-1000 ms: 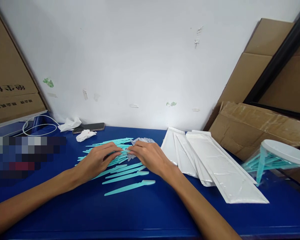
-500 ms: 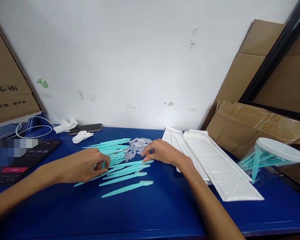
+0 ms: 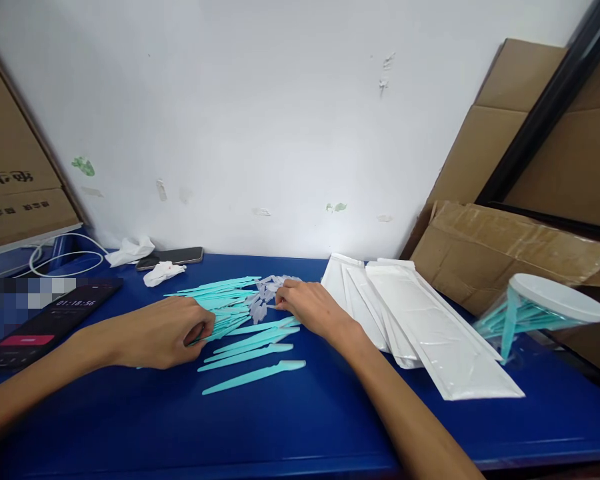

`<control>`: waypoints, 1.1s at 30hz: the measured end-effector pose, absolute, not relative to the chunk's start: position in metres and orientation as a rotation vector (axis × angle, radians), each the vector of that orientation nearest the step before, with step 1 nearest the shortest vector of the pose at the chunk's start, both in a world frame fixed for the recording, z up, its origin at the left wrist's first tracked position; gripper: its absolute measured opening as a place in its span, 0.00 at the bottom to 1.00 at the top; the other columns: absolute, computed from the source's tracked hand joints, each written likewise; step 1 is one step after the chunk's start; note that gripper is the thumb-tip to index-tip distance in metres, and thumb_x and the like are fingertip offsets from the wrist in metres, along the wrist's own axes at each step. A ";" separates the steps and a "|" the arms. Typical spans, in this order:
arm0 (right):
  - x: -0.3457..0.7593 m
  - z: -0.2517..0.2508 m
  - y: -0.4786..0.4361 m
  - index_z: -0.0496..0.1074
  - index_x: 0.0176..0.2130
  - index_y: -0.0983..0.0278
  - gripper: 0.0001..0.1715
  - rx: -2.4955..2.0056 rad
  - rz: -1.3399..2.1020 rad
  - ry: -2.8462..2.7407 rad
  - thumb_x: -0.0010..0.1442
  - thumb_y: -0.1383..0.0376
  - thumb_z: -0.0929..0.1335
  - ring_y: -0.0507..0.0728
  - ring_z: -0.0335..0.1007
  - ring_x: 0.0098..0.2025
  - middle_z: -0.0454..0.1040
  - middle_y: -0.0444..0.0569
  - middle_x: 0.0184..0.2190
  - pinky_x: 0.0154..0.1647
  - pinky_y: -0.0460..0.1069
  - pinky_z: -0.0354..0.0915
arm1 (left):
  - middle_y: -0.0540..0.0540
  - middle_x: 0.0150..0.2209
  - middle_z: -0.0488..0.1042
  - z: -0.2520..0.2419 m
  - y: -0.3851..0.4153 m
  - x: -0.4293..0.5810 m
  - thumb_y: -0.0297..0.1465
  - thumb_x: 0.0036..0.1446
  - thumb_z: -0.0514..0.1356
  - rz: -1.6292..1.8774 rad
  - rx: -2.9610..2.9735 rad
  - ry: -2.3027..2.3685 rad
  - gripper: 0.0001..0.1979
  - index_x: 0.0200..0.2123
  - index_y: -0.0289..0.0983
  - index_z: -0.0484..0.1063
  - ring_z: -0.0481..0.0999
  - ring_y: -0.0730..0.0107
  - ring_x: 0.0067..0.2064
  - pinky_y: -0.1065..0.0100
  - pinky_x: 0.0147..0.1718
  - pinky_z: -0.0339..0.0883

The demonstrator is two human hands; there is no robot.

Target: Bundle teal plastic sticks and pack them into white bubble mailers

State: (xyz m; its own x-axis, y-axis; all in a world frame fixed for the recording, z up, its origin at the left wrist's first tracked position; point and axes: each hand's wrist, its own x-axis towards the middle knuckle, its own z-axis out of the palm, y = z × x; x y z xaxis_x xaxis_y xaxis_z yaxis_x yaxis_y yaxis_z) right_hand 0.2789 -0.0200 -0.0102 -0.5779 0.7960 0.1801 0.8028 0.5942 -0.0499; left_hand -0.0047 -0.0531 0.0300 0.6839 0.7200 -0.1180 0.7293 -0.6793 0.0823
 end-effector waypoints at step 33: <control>0.261 0.003 -0.033 0.70 0.35 0.61 0.16 -0.887 1.022 -1.608 0.55 0.55 0.75 0.57 0.79 0.39 0.83 0.49 0.38 0.35 0.48 0.68 | 0.55 0.23 0.54 -0.003 -0.039 0.013 0.48 0.69 0.45 0.680 2.175 1.088 0.25 0.42 0.40 0.76 0.53 0.74 0.25 0.69 0.25 0.47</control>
